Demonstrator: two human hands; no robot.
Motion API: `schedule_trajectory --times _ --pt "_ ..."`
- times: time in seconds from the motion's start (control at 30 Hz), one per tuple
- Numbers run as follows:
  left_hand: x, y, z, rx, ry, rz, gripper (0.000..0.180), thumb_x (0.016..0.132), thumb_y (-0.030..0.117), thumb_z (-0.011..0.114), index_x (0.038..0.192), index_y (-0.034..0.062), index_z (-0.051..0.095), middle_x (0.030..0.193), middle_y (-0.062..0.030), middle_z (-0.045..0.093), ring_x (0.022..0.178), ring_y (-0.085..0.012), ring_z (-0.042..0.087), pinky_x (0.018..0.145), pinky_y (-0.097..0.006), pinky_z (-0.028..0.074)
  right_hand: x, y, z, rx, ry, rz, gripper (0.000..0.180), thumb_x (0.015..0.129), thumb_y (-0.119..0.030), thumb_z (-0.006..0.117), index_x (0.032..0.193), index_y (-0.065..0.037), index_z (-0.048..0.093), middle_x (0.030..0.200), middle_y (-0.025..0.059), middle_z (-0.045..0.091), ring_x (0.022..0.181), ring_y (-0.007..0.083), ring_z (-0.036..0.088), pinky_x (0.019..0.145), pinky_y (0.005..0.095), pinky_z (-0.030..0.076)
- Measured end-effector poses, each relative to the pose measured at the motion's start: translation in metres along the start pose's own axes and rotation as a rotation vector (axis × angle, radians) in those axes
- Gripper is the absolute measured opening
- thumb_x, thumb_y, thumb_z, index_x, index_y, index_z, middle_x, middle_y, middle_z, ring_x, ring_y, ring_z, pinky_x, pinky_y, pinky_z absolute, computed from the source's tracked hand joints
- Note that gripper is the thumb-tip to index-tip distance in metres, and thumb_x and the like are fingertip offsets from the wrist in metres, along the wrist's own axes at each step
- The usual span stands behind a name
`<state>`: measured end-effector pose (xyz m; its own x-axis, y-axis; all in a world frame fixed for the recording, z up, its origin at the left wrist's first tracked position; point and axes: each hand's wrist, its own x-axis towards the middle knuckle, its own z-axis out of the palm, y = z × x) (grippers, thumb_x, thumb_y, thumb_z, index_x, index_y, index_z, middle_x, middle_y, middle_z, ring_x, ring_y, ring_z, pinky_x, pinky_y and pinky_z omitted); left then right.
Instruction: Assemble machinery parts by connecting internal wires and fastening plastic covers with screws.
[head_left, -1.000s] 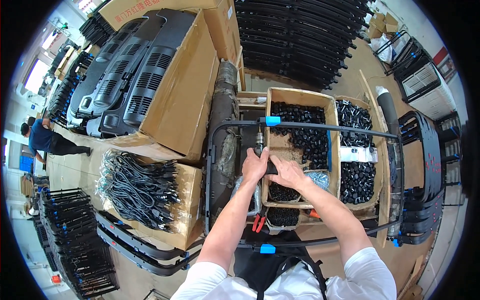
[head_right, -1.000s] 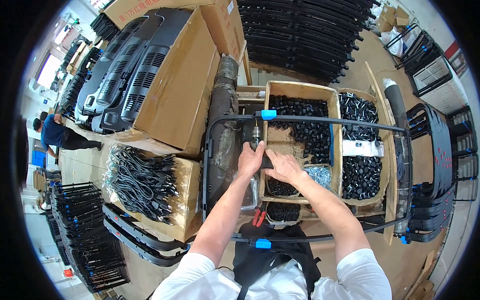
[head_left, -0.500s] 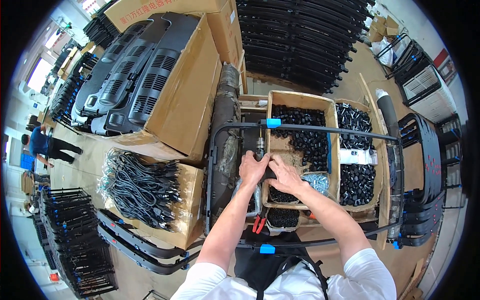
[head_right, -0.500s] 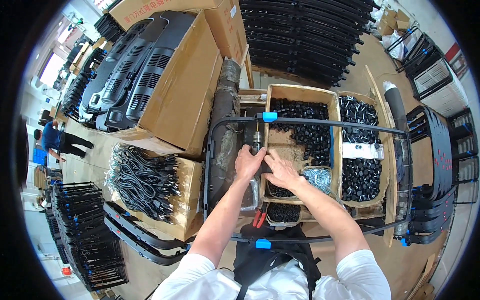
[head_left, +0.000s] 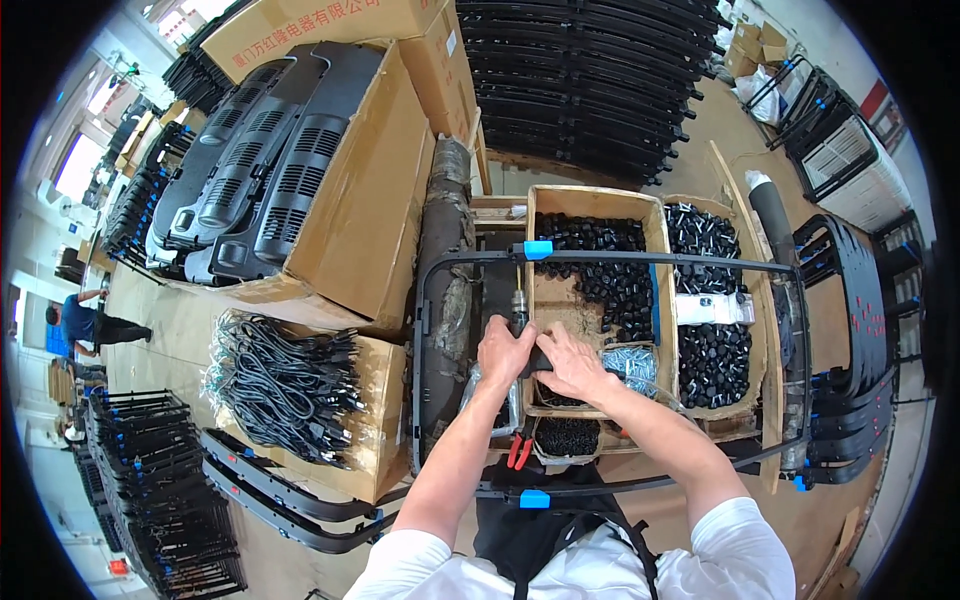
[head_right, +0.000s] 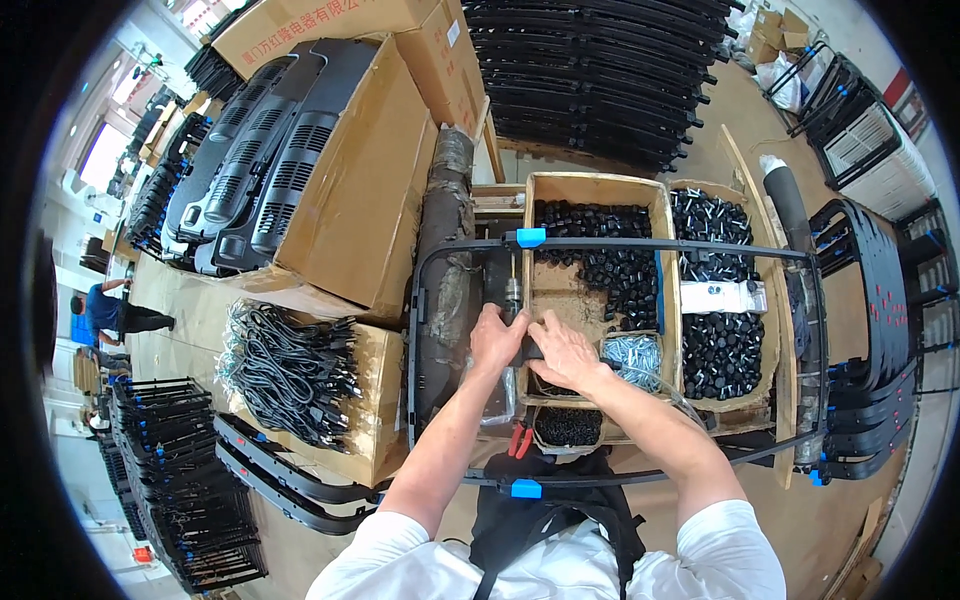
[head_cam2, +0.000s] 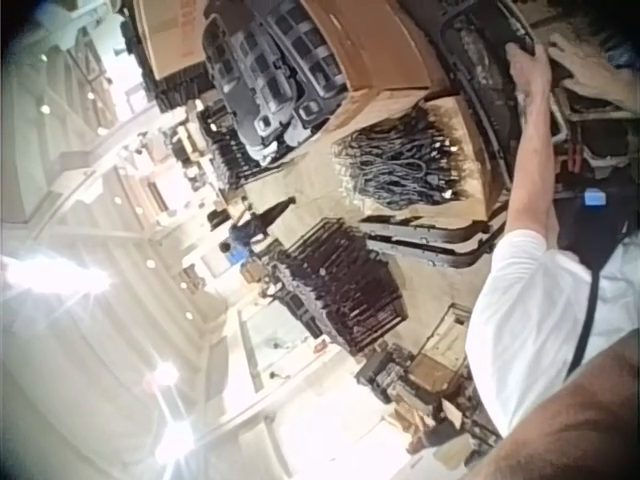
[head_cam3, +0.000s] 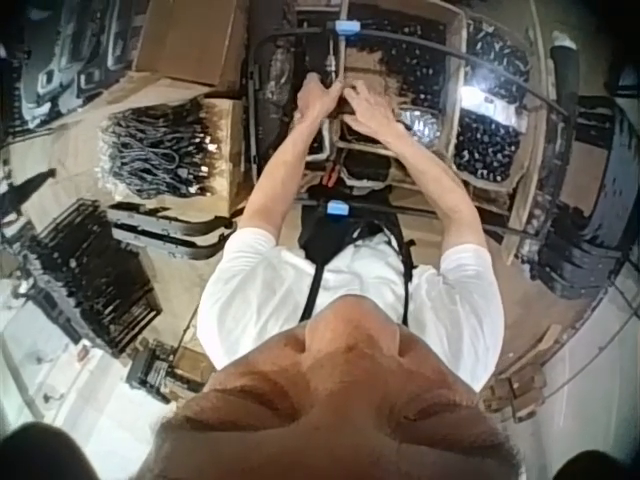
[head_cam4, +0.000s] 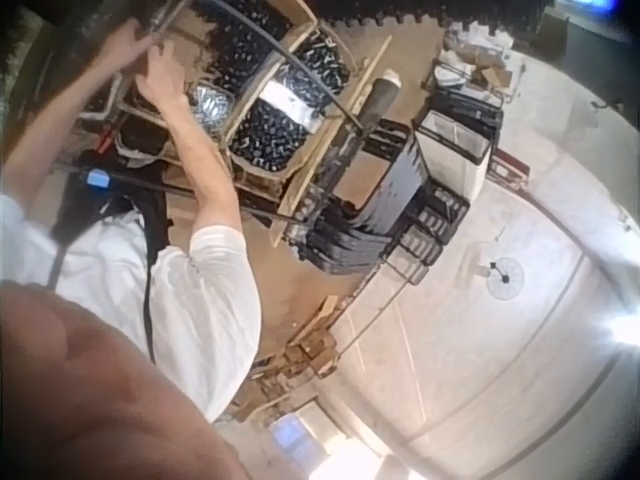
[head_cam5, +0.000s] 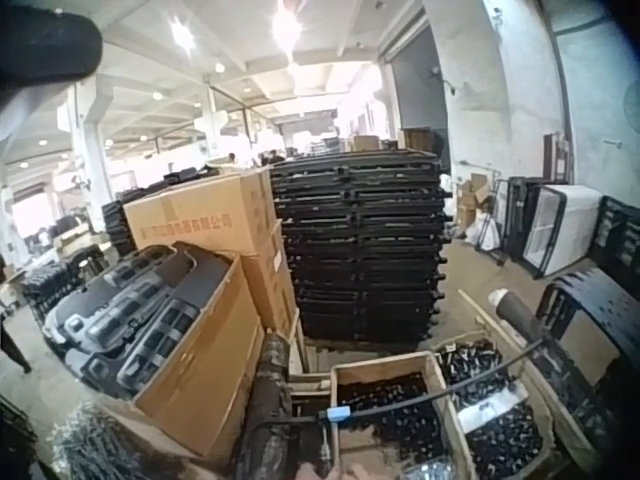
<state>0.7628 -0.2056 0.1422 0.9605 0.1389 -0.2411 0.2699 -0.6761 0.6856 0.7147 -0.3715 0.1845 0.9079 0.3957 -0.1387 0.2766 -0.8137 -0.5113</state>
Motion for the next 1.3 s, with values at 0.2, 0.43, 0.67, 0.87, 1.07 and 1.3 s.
schedule_trajectory --times 0.2,0.43,0.67,0.87,1.07,1.3 --pt "-0.006 0.020 0.016 0.061 0.006 0.116 0.059 0.088 0.052 0.075 0.105 -0.0037 0.063 0.105 -0.0293 0.072 0.100 -0.0482 0.070 0.089 -0.054 0.055 -0.013 0.020 -0.004 -0.023 0.036 0.085 0.056 0.080 -0.027 0.084 0.117 0.000 0.051 0.111 0.0255 0.067 0.106 0.0456 0.069 0.088 0.0537 0.058" --pt "-0.006 0.028 0.021 0.055 0.006 0.079 0.059 0.088 0.051 0.076 0.105 -0.0038 0.062 0.106 -0.0285 0.072 0.099 -0.0487 0.070 0.088 -0.054 0.055 -0.012 0.025 -0.013 0.000 0.016 0.117 0.056 0.079 -0.026 0.083 0.116 0.001 0.051 0.105 0.0264 0.071 0.100 0.0455 0.071 0.087 0.0531 0.058" --pt "-0.007 0.029 0.023 0.044 0.012 0.092 0.058 0.089 0.051 0.076 0.105 -0.0039 0.062 0.105 -0.0286 0.071 0.099 -0.0490 0.070 0.087 -0.055 0.054 -0.012 0.030 -0.017 0.024 0.036 0.086 0.057 0.079 -0.025 0.082 0.119 0.002 0.052 0.104 0.0263 0.071 0.101 0.0453 0.071 0.088 0.0524 0.058" --pt "-0.005 0.034 0.020 0.031 0.000 0.081 0.057 0.089 0.049 0.077 0.104 -0.0043 0.061 0.104 -0.0290 0.071 0.099 -0.0490 0.070 0.087 -0.055 0.054 -0.009 0.031 -0.019 0.009 0.006 0.098 0.059 0.079 -0.025 0.084 0.120 0.001 0.052 0.106 0.0269 0.072 0.102 0.0456 0.071 0.088 0.0522 0.058" --pt "0.000 0.040 0.023 0.066 0.012 0.081 0.057 0.088 0.047 0.078 0.105 -0.0040 0.060 0.105 -0.0285 0.071 0.100 -0.0490 0.070 0.088 -0.055 0.055 -0.009 0.048 -0.001 0.055 0.120 0.011 0.073 0.077 -0.028 0.087 0.131 0.002 0.048 0.112 0.0280 0.071 0.103 0.0458 0.071 0.088 0.0516 0.058" --pt "0.006 0.046 0.025 0.093 0.017 0.075 0.056 0.087 0.045 0.078 0.105 -0.0033 0.059 0.107 -0.0275 0.070 0.102 -0.0484 0.070 0.088 -0.055 0.055 -0.004 0.062 0.005 0.074 0.150 -0.017 0.084 0.077 -0.029 0.087 0.143 0.002 0.044 0.118 0.0287 0.070 0.105 0.0457 0.071 0.090 0.0509 0.058"
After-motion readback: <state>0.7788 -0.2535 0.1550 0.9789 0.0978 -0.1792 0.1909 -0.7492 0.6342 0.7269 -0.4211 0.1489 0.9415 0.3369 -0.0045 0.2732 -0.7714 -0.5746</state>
